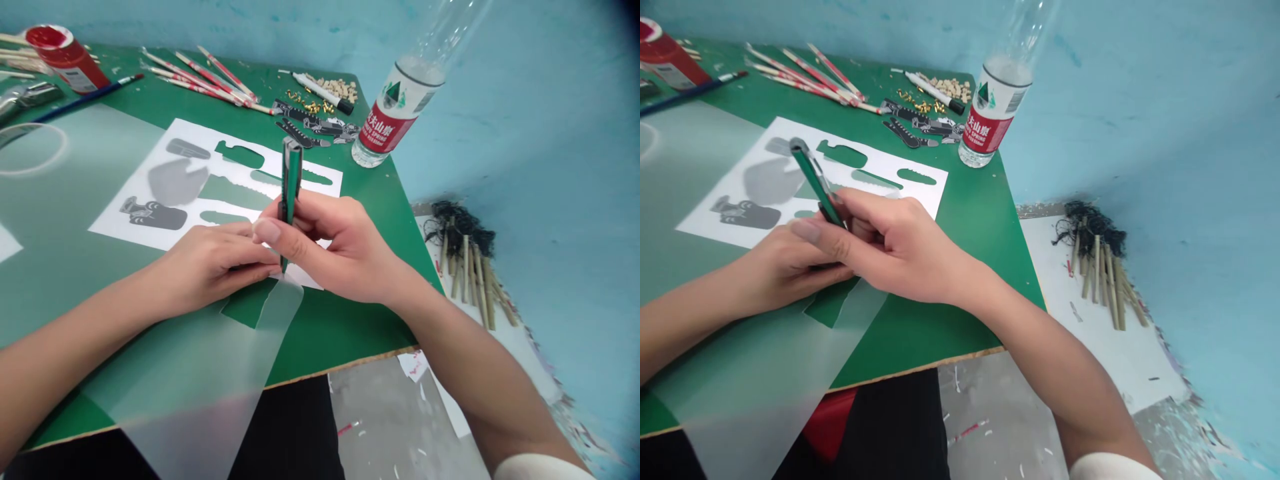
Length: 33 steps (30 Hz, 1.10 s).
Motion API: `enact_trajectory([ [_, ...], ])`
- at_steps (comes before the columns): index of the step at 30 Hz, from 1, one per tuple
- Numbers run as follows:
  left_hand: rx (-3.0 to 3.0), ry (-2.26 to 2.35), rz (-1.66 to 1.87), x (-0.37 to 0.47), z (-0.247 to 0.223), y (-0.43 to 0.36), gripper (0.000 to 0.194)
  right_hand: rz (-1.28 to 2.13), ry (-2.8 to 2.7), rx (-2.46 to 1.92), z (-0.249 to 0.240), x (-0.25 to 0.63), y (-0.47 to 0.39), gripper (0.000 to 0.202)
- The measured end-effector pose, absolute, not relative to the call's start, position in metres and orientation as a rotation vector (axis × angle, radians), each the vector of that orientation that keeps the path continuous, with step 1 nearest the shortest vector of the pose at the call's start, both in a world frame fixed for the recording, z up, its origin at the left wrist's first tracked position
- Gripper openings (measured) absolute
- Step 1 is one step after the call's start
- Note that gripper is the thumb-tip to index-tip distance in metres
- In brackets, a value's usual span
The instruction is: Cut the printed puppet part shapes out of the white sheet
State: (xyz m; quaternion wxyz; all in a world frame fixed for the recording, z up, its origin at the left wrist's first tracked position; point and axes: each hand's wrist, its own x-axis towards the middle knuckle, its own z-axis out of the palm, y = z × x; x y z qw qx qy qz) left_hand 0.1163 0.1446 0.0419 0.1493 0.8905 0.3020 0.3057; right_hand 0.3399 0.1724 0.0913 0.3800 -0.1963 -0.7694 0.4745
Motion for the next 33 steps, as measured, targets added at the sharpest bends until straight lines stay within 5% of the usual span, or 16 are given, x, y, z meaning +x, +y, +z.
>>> enact_trajectory([
  [33, 2.792, 0.928, 0.73, 0.113, 0.045, 0.137, 0.012, 0.945, -2.251, -0.464, 0.06, 0.346, 0.178, 0.025],
])
